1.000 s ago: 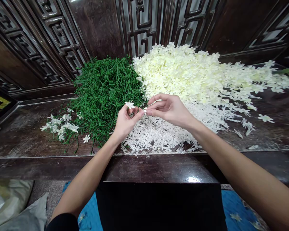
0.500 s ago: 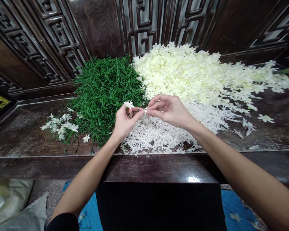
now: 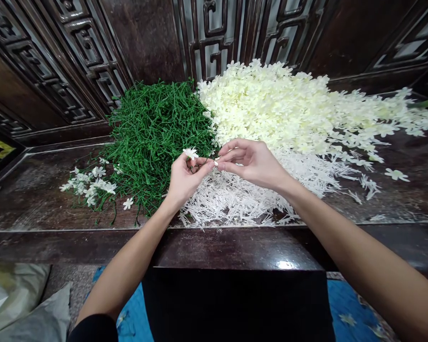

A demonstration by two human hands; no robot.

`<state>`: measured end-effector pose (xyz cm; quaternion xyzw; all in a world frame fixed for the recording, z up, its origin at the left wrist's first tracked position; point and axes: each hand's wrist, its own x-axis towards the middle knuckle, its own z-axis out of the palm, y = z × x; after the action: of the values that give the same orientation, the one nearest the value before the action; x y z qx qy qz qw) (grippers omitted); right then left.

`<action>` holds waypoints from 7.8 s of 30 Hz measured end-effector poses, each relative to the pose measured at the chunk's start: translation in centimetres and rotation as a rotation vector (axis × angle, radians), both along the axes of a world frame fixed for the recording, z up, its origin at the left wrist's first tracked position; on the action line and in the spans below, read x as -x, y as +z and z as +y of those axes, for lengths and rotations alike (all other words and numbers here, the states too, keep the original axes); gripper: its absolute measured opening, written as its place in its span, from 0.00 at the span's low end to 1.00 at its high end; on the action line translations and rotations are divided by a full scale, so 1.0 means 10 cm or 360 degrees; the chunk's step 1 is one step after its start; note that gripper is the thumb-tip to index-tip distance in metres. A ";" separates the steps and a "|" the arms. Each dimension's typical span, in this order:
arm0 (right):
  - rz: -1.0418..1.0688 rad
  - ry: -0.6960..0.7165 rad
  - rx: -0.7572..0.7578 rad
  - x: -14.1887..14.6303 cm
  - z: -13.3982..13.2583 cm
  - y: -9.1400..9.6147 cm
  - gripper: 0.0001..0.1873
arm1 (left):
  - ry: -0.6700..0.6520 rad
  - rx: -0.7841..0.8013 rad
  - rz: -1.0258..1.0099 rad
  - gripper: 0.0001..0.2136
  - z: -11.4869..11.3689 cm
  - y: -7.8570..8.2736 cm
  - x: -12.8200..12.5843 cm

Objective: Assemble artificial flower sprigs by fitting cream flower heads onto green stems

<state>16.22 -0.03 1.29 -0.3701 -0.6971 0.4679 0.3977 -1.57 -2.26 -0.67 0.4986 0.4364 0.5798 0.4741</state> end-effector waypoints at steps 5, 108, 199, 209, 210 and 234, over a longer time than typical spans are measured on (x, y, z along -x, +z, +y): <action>-0.0012 -0.0009 -0.0016 0.00 0.00 -0.01 0.19 | 0.0002 -0.0010 0.0024 0.20 0.00 0.00 0.00; -0.0047 -0.0119 0.0144 -0.16 0.12 0.05 0.11 | -0.0205 -0.0043 0.0300 0.05 0.07 -0.05 0.11; -0.0225 -0.0210 -0.0536 0.06 -0.03 -0.08 0.08 | -0.0121 -0.0121 0.0320 0.12 0.04 -0.01 0.08; 0.0010 -0.0197 -0.0315 0.05 -0.03 -0.04 0.08 | -0.0103 -0.0172 0.0278 0.14 0.04 -0.01 0.10; -0.0004 -0.0173 -0.0288 0.04 -0.03 -0.03 0.11 | -0.0090 -0.0173 0.0289 0.14 0.04 -0.01 0.10; 0.0084 0.0001 -0.0035 0.03 -0.03 0.00 0.10 | 0.0006 -0.0245 0.0484 0.12 0.02 0.02 0.08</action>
<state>15.88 -0.29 1.24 -0.3530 -0.6915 0.4698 0.4200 -2.33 -2.07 -0.45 0.6146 0.4582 0.5303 0.3620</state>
